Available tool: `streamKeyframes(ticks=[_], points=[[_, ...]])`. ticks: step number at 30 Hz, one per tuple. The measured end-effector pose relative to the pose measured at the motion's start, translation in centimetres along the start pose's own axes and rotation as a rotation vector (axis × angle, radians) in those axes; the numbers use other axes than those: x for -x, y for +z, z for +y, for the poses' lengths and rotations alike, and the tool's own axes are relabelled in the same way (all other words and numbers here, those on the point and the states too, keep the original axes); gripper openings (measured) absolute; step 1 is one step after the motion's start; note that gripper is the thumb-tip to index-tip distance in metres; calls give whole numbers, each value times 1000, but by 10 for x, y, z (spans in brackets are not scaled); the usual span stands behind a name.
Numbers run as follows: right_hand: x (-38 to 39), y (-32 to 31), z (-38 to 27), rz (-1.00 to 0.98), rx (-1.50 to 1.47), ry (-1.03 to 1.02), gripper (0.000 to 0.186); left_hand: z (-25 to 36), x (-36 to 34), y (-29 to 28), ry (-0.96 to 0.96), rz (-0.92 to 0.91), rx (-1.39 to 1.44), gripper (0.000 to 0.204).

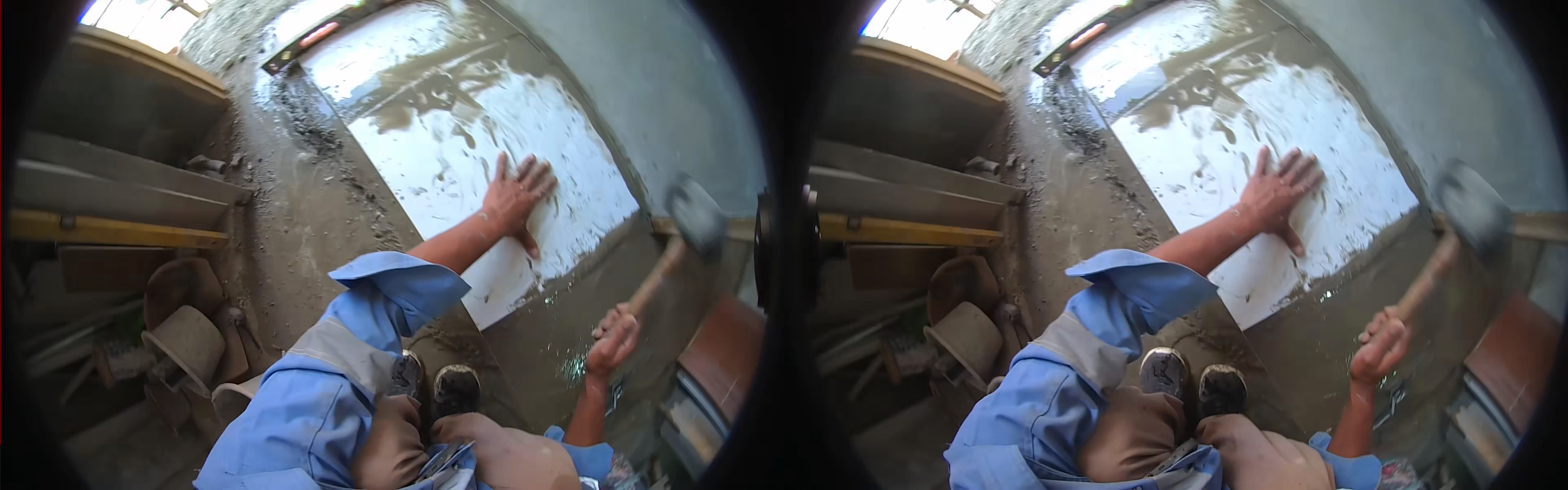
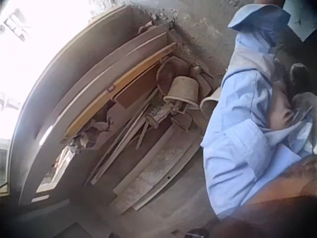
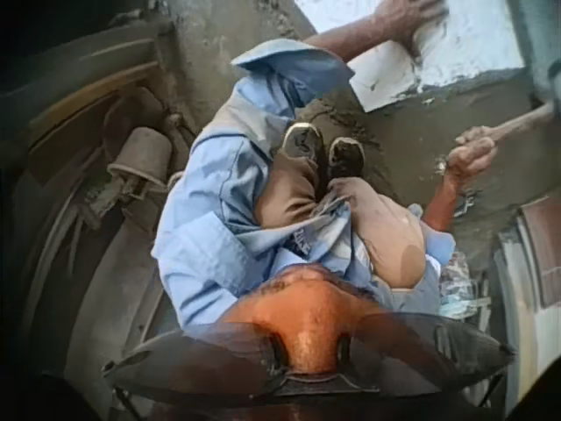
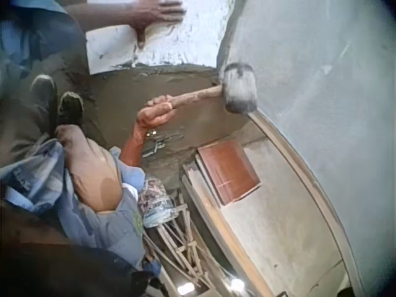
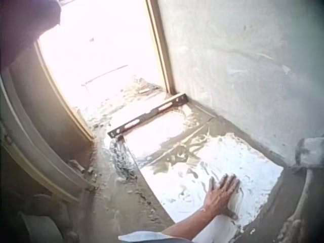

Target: Laying and leveling a large white floor tile using a rubber mallet and level

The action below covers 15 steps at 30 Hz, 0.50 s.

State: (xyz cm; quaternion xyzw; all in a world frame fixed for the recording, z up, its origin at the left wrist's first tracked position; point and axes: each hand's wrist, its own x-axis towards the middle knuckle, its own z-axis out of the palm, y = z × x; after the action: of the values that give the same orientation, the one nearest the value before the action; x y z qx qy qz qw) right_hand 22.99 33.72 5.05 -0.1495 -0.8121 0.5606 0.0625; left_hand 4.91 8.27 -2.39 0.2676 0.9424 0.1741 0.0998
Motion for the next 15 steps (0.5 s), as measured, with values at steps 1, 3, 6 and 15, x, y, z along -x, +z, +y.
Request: streamKeyframes(ticks=[1,3,6,15], points=[[-7,7,3,32,-145,-130,39,1,5,3,2,16,8,152],[-19,8,30,56,-298,-261,40,-6,13,3,-29,28,4,152],[-34,-1,83,34,228,-32,39,-1,3,1,8,42,55,151],[-31,3,105,-6,315,-66,41,2,6,3,-11,46,91,150]])
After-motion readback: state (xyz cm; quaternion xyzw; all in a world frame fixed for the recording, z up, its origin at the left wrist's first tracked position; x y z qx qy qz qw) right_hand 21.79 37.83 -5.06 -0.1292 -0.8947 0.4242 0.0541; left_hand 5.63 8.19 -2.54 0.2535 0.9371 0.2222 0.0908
